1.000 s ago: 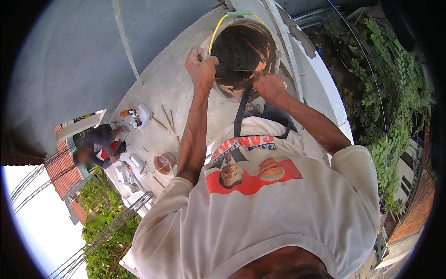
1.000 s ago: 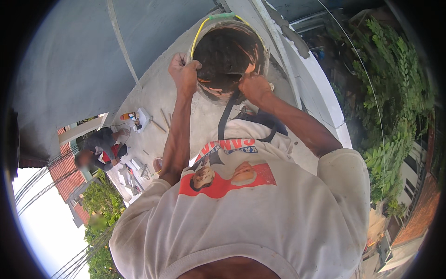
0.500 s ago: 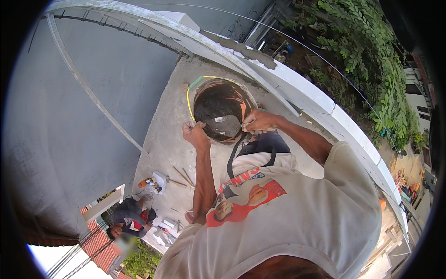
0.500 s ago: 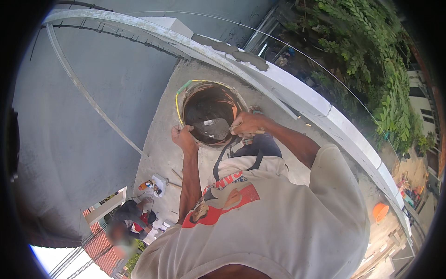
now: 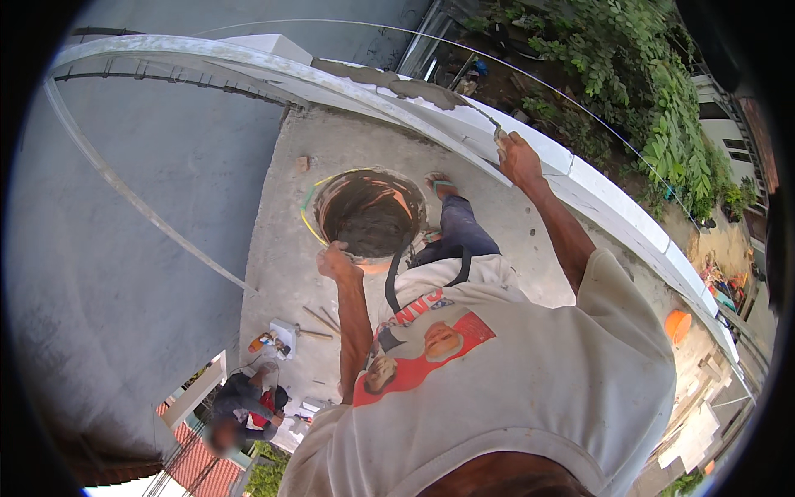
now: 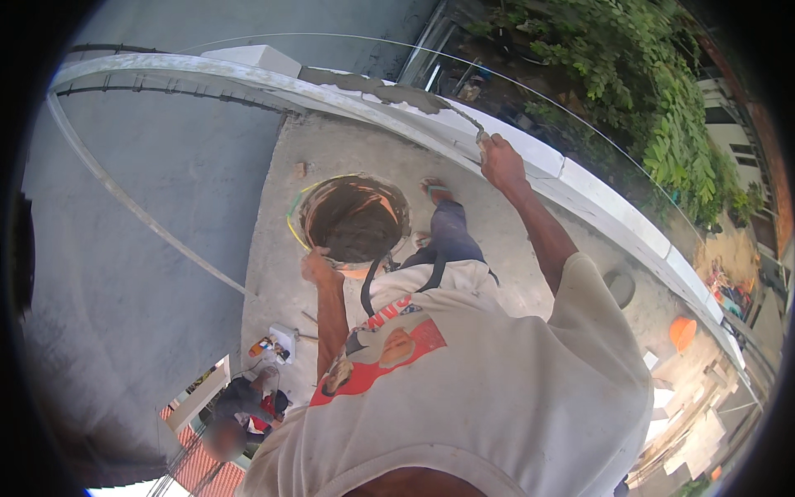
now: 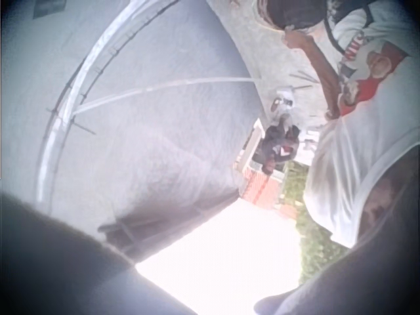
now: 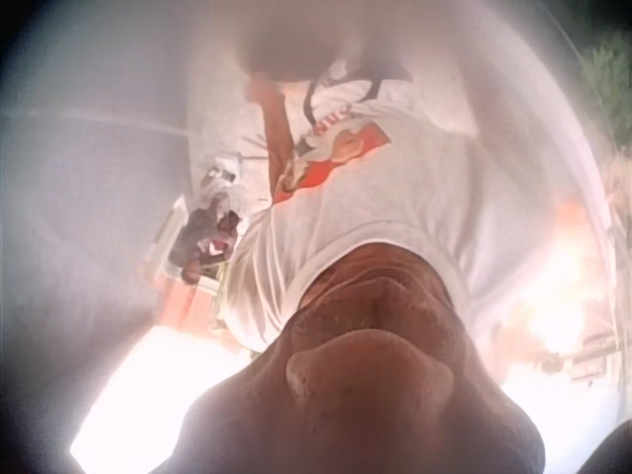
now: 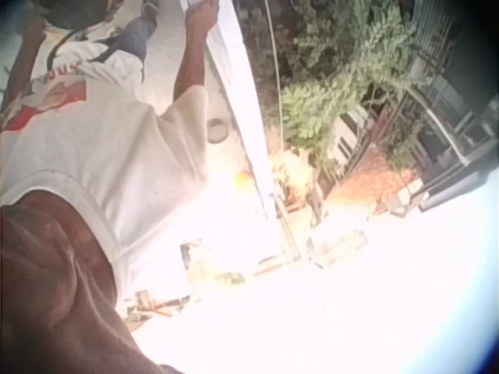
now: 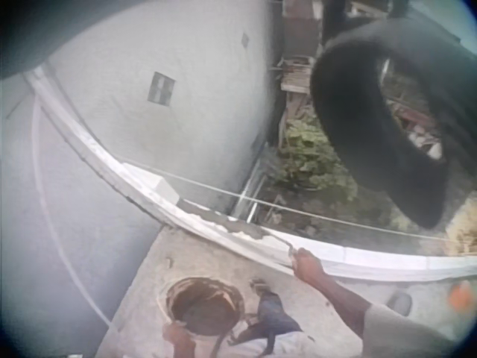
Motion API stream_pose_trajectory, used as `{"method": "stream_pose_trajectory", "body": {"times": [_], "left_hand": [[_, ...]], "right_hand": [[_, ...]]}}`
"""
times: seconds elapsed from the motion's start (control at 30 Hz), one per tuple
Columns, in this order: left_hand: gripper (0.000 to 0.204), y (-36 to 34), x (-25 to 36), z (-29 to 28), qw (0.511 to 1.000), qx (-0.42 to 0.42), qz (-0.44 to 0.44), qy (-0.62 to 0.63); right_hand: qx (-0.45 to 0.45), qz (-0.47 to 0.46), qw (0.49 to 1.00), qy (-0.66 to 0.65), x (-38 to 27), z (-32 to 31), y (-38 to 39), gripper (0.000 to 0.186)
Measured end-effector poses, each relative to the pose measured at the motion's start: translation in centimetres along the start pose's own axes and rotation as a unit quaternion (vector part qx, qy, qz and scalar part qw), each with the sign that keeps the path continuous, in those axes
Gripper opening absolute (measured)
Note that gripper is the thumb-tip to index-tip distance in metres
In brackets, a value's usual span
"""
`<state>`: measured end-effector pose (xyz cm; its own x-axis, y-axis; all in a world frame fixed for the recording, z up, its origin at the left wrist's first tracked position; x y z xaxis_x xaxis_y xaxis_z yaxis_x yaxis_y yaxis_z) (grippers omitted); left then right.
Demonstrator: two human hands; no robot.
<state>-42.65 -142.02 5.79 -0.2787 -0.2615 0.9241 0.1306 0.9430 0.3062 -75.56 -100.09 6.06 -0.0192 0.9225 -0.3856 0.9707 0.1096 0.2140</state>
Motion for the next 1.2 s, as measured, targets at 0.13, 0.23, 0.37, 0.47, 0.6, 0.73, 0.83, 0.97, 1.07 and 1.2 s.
{"method": "stream_pose_trajectory", "body": {"times": [0.13,0.23,0.37,0.47,0.6,0.73,0.83,0.97,1.07,1.2], "left_hand": [[0.021,-0.5,-0.7,-0.8,1.000,-0.009,-0.002,-0.009],[0.020,-0.6,-0.6,-1.1,1.000,0.000,0.021,0.009],[0.019,-0.4,0.2,-0.7,0.999,-0.010,0.043,0.022],[0.020,-0.1,1.0,0.1,0.999,-0.033,0.037,0.014],[0.022,0.7,2.3,1.2,0.998,-0.046,0.038,0.022],[0.022,1.3,2.9,1.7,0.998,-0.051,0.039,0.027],[0.022,1.2,2.5,1.9,0.997,-0.048,0.036,0.050],[0.024,0.7,2.2,2.4,0.996,-0.068,0.038,0.051],[0.024,0.6,2.1,2.9,0.995,-0.077,0.029,0.051],[0.025,0.9,3.1,3.6,0.994,-0.080,0.043,0.062]], "right_hand": [[0.005,0.033,0.999,0.029,2.0,1.2,0.9,0.032],[0.015,0.059,0.998,-0.008,2.8,1.2,1.9,0.037],[-0.019,0.116,0.974,-0.194,2.4,1.2,1.2,0.028],[-0.159,0.315,0.778,-0.520,1.8,5.0,0.9,0.034],[-0.216,0.340,0.774,-0.489,-1.4,5.9,0.9,0.039],[-0.196,0.311,0.871,-0.325,-1.3,4.6,1.0,0.040],[-0.197,0.264,0.910,-0.253,-0.5,4.0,1.4,0.042],[-0.192,0.302,0.873,-0.331,2.1,4.2,3.8,0.042],[-0.187,0.301,0.858,-0.372,3.3,4.6,5.6,0.043],[-0.174,0.314,0.852,-0.381,4.8,5.6,6.8,0.043]]}}
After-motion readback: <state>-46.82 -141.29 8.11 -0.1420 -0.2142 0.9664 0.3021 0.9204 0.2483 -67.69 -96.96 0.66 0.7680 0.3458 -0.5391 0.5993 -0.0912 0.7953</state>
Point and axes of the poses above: each hand's wrist, its own y-axis away from the middle knuckle, its own z-axis out of the palm, x = y × z, the point moved 9 cm from there along -y, towards the middle knuckle, and after that the axes turned 14 degrees about z, right-handed, at the moved point
